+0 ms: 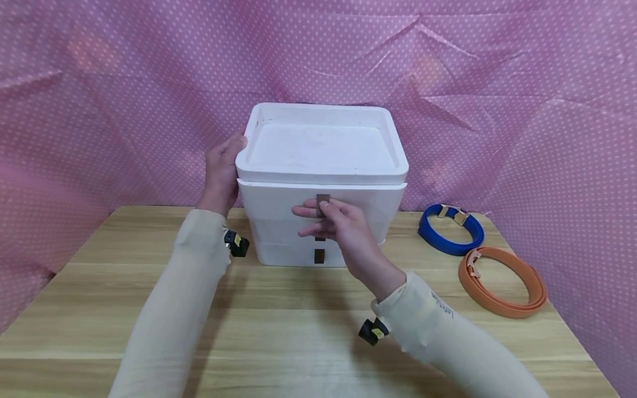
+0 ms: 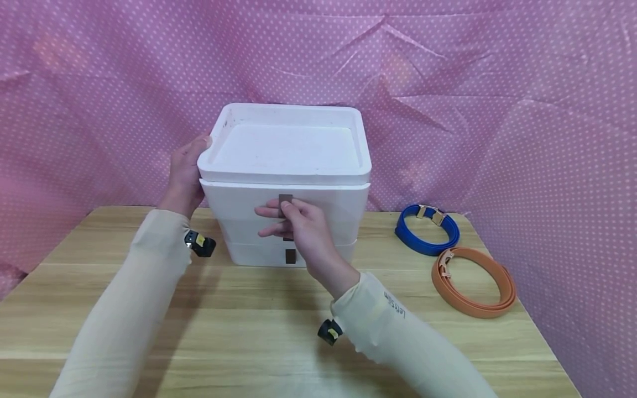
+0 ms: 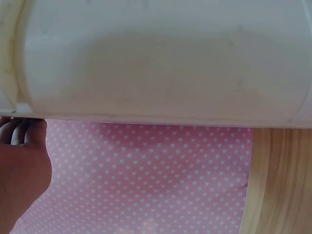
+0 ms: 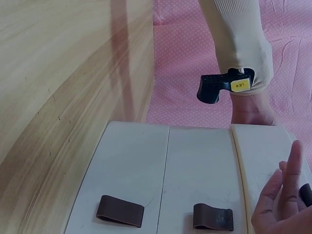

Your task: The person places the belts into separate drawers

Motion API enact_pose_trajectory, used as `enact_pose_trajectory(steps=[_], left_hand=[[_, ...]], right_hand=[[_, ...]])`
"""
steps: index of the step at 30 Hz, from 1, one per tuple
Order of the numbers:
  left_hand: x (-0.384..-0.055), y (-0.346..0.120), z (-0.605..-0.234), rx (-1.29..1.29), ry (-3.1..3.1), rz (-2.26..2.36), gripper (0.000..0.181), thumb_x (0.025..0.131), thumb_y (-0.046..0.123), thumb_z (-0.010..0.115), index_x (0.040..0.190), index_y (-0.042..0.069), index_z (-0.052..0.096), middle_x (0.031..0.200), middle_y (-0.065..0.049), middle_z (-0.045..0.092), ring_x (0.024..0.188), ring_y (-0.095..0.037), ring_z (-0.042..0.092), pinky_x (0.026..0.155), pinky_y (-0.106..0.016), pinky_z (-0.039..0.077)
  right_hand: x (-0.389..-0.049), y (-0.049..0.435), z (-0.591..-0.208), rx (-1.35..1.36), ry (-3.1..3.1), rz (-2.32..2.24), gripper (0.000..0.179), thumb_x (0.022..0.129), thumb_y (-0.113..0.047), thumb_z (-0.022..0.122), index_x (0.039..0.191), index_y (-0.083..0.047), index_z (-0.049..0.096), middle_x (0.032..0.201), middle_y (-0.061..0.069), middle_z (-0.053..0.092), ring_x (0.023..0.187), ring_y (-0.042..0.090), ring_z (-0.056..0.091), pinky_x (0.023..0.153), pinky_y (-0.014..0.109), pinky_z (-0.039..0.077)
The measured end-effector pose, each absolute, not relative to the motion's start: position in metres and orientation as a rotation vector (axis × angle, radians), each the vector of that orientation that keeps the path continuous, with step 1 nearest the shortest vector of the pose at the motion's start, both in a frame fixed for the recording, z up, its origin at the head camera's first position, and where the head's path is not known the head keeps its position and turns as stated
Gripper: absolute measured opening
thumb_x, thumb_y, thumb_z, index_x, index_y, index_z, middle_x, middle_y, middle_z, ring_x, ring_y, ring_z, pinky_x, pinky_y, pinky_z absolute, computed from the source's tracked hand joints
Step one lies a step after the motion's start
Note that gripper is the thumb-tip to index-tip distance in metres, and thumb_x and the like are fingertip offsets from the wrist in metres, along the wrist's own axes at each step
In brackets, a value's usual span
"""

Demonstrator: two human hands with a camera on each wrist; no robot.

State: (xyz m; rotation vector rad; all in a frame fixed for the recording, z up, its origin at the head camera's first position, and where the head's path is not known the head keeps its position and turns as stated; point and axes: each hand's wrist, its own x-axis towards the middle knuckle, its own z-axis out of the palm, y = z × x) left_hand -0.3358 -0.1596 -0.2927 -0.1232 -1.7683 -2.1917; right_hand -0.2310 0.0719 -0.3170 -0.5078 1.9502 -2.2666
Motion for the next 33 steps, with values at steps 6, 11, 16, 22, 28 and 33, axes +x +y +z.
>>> enact_pose_trajectory(steps=[6, 11, 16, 22, 28, 33], left_hand=[[-0.337, -0.159, -0.293, -0.096, -1.763, -2.194, 0.038, 0.097, 0.033, 0.060, 0.128, 0.012, 0.066, 0.134, -0.003, 0.060, 0.112, -0.022, 0.062, 0.088, -0.029, 0.055], [-0.339, -0.159, -0.294, -0.117, -1.750, -2.207, 0.038, 0.097, 0.031, 0.059, 0.131, 0.012, 0.063, 0.138, -0.002, 0.058, 0.117, -0.021, 0.060, 0.091, -0.029, 0.054], [-0.340, -0.159, -0.293, -0.102, -1.738, -2.215, 0.038, 0.097, 0.030, 0.060, 0.129, 0.010, 0.064, 0.136, -0.005, 0.059, 0.113, -0.022, 0.062, 0.089, -0.028, 0.055], [-0.340, -0.159, -0.291, -0.117, -1.746, -2.205, 0.038, 0.097, 0.030, 0.060, 0.130, 0.011, 0.063, 0.138, -0.002, 0.058, 0.116, -0.020, 0.060, 0.091, -0.028, 0.053], [-0.340, -0.159, -0.289, -0.140, -1.753, -2.207, 0.039, 0.098, 0.030, 0.059, 0.132, 0.012, 0.062, 0.141, 0.001, 0.055, 0.125, -0.019, 0.054, 0.096, -0.028, 0.050], [-0.342, -0.161, -0.290, -0.137, -1.753, -2.217, 0.037, 0.098, 0.029, 0.060, 0.130, 0.012, 0.063, 0.142, 0.002, 0.054, 0.127, -0.017, 0.052, 0.097, -0.027, 0.049]], right_hand=[[-0.232, 0.071, -0.316, -0.508, 1.950, -2.272, 0.033, 0.106, -0.018, 0.040, 0.121, 0.003, 0.061, 0.114, 0.011, 0.070, 0.083, 0.024, 0.072, 0.092, 0.042, 0.052], [-0.234, 0.070, -0.316, -0.503, 1.964, -2.269, 0.032, 0.106, -0.018, 0.040, 0.120, 0.002, 0.062, 0.114, 0.010, 0.071, 0.084, 0.024, 0.072, 0.091, 0.041, 0.053], [-0.236, 0.069, -0.316, -0.497, 1.968, -2.271, 0.032, 0.106, -0.018, 0.040, 0.120, 0.002, 0.062, 0.113, 0.010, 0.071, 0.083, 0.024, 0.072, 0.089, 0.041, 0.053], [-0.239, 0.069, -0.315, -0.502, 1.972, -2.275, 0.033, 0.106, -0.018, 0.040, 0.120, 0.003, 0.062, 0.114, 0.011, 0.070, 0.082, 0.023, 0.072, 0.090, 0.040, 0.053], [-0.242, 0.068, -0.314, -0.491, 1.962, -2.282, 0.033, 0.106, -0.018, 0.040, 0.120, 0.003, 0.062, 0.114, 0.011, 0.070, 0.083, 0.023, 0.072, 0.089, 0.039, 0.053], [-0.243, 0.068, -0.313, -0.484, 1.959, -2.268, 0.034, 0.106, -0.018, 0.040, 0.121, 0.004, 0.061, 0.115, 0.012, 0.070, 0.084, 0.022, 0.072, 0.083, 0.035, 0.054]])
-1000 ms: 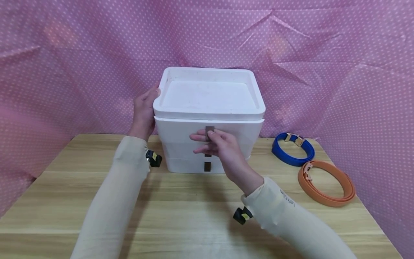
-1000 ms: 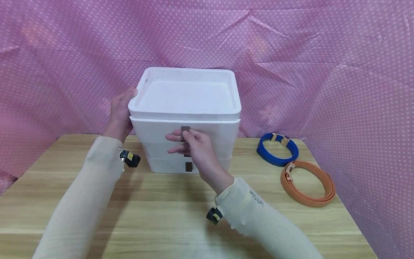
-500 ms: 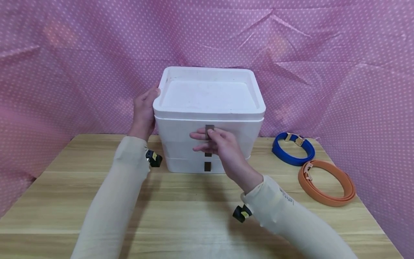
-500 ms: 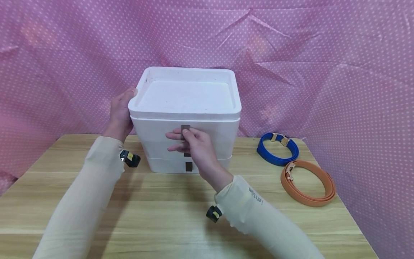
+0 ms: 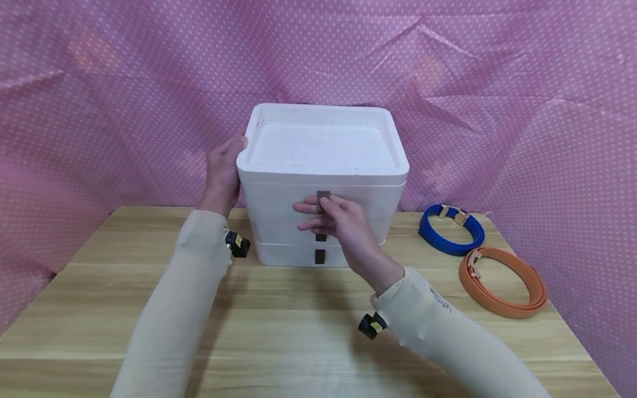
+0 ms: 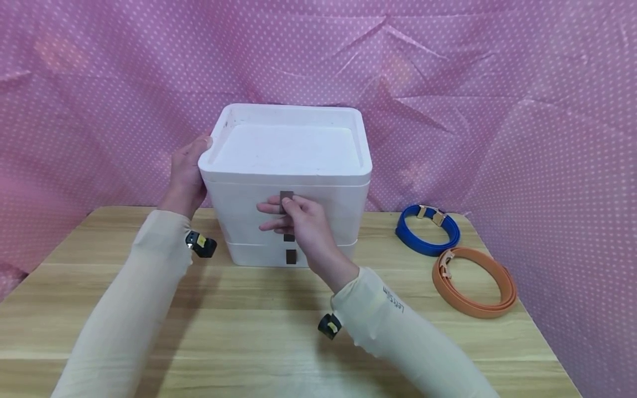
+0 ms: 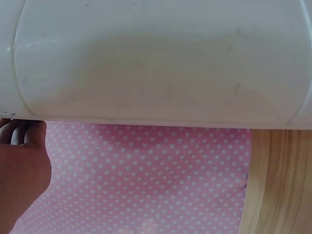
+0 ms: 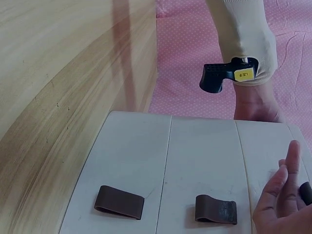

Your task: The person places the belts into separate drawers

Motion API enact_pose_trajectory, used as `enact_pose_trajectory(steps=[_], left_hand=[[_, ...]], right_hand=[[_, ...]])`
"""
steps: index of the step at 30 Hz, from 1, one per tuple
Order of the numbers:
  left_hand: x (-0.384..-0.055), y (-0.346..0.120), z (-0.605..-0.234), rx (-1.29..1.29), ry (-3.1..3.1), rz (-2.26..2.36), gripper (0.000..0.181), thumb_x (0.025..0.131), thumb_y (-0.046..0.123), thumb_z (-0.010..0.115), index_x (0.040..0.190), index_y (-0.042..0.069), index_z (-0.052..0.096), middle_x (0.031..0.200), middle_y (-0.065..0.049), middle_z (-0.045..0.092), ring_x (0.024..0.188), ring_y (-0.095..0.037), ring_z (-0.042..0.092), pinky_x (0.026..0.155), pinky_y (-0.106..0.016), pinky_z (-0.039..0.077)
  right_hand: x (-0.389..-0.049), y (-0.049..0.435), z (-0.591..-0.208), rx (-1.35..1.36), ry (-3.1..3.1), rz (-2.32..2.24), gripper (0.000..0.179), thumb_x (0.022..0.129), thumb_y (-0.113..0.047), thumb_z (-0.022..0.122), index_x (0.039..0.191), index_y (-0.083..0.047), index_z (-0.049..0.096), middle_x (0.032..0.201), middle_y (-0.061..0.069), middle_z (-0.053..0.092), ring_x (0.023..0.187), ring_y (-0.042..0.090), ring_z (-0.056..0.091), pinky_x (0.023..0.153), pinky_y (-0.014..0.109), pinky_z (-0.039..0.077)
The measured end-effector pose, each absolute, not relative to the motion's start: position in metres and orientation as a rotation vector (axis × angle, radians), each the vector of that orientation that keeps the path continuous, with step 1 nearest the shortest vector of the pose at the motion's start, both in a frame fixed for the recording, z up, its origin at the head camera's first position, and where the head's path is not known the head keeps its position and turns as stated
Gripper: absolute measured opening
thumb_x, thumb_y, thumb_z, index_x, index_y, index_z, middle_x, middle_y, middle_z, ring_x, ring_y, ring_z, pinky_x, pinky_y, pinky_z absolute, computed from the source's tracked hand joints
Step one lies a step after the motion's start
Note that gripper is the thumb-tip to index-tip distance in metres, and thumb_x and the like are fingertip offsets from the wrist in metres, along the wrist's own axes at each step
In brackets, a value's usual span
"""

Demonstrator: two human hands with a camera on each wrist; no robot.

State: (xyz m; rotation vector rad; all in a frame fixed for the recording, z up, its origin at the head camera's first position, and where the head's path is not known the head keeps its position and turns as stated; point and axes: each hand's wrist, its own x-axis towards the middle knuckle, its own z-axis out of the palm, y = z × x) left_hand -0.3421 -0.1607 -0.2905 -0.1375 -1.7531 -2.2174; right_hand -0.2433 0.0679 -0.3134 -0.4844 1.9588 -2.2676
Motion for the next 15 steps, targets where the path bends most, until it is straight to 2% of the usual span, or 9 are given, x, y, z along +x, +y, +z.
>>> enact_pose_trajectory(steps=[8, 15], left_hand=[[-0.3419, -0.1589, -0.2920, -0.145, -1.747, -2.211, 0.038, 0.097, 0.030, 0.060, 0.130, 0.011, 0.063, 0.142, 0.001, 0.053, 0.126, -0.018, 0.053, 0.096, -0.027, 0.050], [-0.3401, -0.1600, -0.2939, -0.113, -1.737, -2.215, 0.039, 0.096, 0.031, 0.061, 0.129, 0.009, 0.063, 0.138, -0.004, 0.057, 0.119, -0.022, 0.058, 0.093, -0.029, 0.052]], right_hand=[[-0.2428, 0.0707, -0.3136, -0.500, 1.941, -2.267, 0.034, 0.107, -0.018, 0.039, 0.122, 0.005, 0.060, 0.116, 0.014, 0.069, 0.084, 0.022, 0.071, 0.076, 0.029, 0.055], [-0.2419, 0.0717, -0.3137, -0.488, 1.933, -2.250, 0.034, 0.106, -0.018, 0.040, 0.121, 0.005, 0.060, 0.116, 0.013, 0.069, 0.086, 0.022, 0.071, 0.076, 0.029, 0.055]])
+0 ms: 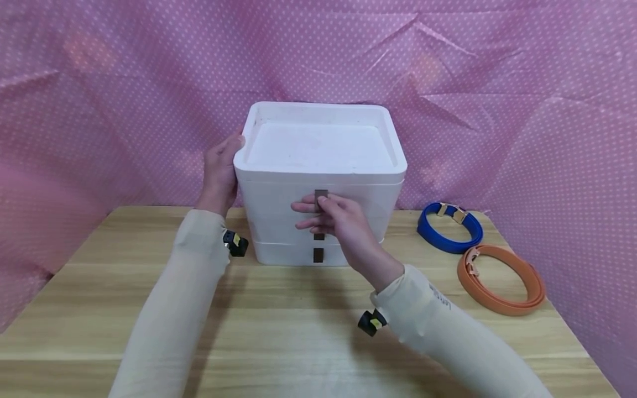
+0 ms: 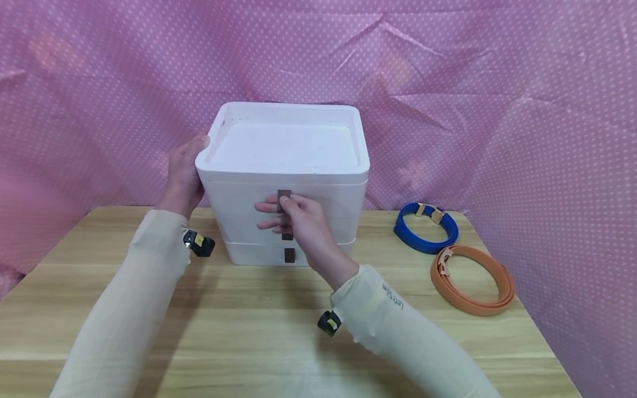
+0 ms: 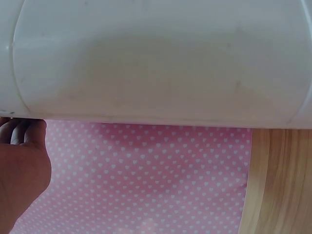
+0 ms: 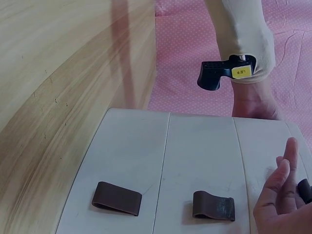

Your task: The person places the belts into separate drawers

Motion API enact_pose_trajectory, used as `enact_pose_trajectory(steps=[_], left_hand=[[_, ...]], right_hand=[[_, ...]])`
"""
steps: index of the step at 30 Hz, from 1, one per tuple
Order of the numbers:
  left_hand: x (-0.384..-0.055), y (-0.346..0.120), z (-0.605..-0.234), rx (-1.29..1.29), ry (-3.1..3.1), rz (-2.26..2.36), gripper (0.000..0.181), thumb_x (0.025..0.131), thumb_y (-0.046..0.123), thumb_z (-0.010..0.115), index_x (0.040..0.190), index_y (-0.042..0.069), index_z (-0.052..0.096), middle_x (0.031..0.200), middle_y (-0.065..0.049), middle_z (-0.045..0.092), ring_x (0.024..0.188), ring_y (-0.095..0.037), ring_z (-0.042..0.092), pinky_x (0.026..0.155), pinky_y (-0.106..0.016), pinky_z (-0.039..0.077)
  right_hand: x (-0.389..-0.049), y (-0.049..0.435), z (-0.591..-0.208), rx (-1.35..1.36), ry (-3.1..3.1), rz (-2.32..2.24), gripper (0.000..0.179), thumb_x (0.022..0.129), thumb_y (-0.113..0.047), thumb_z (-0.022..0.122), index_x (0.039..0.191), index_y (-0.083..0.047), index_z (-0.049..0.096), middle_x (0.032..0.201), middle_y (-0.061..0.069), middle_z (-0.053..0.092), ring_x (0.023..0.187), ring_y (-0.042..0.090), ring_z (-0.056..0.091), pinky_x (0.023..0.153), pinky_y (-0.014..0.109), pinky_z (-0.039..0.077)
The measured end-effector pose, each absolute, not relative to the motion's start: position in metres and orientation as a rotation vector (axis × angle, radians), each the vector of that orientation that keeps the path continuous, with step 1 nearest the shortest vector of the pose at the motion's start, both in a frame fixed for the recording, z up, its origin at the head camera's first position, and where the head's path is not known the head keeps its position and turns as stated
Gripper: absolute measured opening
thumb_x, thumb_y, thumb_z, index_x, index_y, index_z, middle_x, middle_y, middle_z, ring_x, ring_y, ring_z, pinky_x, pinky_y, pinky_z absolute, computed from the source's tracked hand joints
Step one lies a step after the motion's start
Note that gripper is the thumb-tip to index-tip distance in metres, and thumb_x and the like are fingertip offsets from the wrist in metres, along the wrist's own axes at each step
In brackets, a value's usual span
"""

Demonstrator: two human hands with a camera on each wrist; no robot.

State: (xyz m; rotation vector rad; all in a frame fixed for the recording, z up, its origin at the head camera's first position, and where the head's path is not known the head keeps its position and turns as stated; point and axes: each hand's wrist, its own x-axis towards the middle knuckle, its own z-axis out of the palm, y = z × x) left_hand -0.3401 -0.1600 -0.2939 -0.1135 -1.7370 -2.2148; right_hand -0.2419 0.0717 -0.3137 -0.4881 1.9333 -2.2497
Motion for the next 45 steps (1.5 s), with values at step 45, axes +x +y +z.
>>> enact_pose_trajectory(steps=[45], left_hand=[[-0.341, -0.158, -0.295, -0.129, -1.676, -2.236, 0.037, 0.096, 0.025, 0.062, 0.129, 0.006, 0.063, 0.130, -0.010, 0.063, 0.108, -0.023, 0.064, 0.088, -0.028, 0.054]], right_hand=[[-0.252, 0.110, -0.369, -0.418, 1.924, -1.828, 0.031, 0.100, -0.007, 0.043, 0.115, 0.016, 0.057, 0.117, 0.024, 0.066, 0.105, 0.032, 0.066, 0.092, 0.053, 0.051]])
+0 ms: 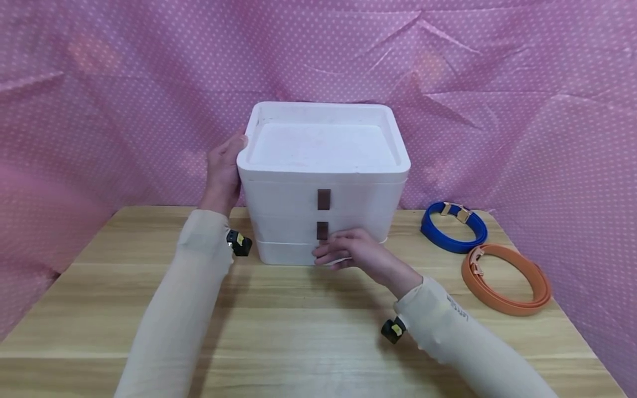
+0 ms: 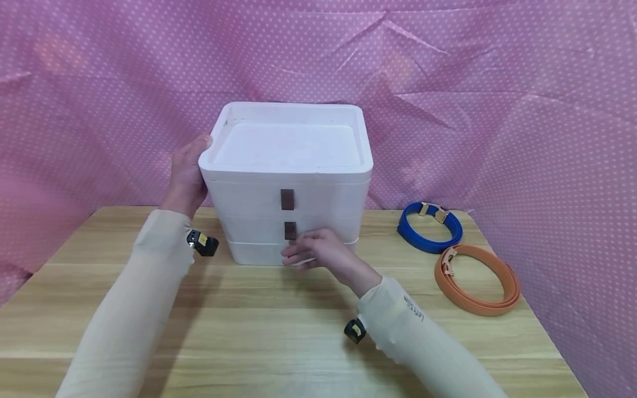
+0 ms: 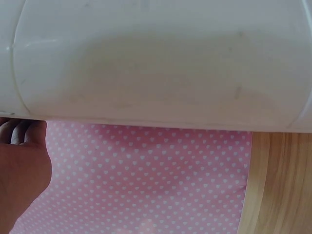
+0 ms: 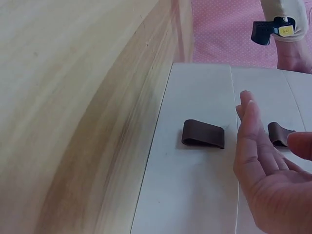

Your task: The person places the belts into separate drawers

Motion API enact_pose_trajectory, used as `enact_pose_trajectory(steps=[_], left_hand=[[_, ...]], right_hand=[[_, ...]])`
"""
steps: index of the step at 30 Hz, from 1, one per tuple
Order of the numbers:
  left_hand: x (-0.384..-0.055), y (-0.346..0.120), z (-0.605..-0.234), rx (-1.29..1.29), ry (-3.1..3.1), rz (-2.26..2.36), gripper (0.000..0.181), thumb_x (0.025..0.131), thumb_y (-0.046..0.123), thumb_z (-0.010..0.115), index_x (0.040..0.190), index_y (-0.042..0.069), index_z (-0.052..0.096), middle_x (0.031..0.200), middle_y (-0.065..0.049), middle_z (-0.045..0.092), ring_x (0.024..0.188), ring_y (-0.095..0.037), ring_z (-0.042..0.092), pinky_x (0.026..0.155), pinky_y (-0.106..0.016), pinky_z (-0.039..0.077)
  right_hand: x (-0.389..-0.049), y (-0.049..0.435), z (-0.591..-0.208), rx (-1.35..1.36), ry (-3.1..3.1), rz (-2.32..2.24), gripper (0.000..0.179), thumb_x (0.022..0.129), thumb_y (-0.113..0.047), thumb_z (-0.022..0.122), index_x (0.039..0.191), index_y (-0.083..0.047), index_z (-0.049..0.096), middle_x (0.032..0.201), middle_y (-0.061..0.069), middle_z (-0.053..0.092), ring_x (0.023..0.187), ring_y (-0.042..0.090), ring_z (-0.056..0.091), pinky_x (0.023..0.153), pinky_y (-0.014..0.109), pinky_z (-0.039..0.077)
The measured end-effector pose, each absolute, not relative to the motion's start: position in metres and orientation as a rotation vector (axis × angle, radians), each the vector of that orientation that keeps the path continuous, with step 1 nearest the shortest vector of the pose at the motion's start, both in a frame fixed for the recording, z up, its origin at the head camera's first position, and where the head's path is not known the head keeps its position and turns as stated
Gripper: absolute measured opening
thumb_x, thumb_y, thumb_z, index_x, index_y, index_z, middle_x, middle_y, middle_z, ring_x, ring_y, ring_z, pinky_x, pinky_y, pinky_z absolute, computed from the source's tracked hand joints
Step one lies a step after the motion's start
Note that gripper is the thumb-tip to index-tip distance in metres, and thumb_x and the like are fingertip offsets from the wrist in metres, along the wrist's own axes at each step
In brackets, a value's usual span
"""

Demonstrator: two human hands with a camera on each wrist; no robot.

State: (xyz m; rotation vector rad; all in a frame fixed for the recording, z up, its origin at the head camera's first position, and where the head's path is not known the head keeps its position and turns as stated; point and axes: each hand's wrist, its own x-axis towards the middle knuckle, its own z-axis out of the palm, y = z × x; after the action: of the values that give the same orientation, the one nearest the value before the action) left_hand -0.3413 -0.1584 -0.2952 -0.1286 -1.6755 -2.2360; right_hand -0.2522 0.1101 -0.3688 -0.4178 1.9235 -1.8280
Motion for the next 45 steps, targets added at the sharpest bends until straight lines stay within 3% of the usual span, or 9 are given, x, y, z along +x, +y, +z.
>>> enact_pose_trajectory(steps=[7, 16, 25, 45], left_hand=[[-0.342, -0.158, -0.296, -0.155, -1.678, -2.225, 0.037, 0.096, 0.025, 0.061, 0.127, 0.005, 0.064, 0.130, -0.009, 0.063, 0.109, -0.023, 0.063, 0.089, -0.029, 0.054], [-0.343, -0.159, -0.293, -0.140, -1.663, -2.253, 0.034, 0.095, 0.025, 0.063, 0.121, 0.004, 0.067, 0.132, -0.007, 0.062, 0.113, -0.023, 0.062, 0.091, -0.029, 0.053], [-0.345, -0.160, -0.293, -0.145, -1.662, -2.245, 0.034, 0.095, 0.022, 0.062, 0.123, 0.003, 0.065, 0.138, -0.004, 0.057, 0.120, -0.021, 0.058, 0.095, -0.029, 0.051], [-0.346, -0.162, -0.292, -0.133, -1.682, -2.278, 0.039, 0.094, 0.024, 0.065, 0.129, 0.009, 0.063, 0.137, -0.003, 0.058, 0.124, -0.019, 0.055, 0.098, -0.028, 0.049]], right_hand=[[-0.251, 0.109, -0.371, -0.429, 1.909, -1.859, 0.029, 0.100, -0.008, 0.044, 0.115, 0.016, 0.055, 0.116, 0.023, 0.066, 0.104, 0.033, 0.066, 0.091, 0.050, 0.053], [-0.250, 0.099, -0.370, -0.376, 1.938, -1.842, 0.047, 0.102, -0.030, 0.052, 0.119, 0.014, 0.056, 0.103, 0.019, 0.071, 0.097, 0.033, 0.069, 0.089, 0.052, 0.053], [-0.249, 0.092, -0.371, -0.400, 1.975, -1.888, 0.033, 0.105, -0.020, 0.045, 0.116, 0.008, 0.059, 0.111, 0.019, 0.069, 0.098, 0.030, 0.069, 0.089, 0.052, 0.054], [-0.246, 0.093, -0.368, -0.429, 1.934, -1.944, 0.033, 0.105, -0.014, 0.043, 0.123, 0.011, 0.055, 0.120, 0.021, 0.066, 0.104, 0.029, 0.067, 0.090, 0.046, 0.054]])
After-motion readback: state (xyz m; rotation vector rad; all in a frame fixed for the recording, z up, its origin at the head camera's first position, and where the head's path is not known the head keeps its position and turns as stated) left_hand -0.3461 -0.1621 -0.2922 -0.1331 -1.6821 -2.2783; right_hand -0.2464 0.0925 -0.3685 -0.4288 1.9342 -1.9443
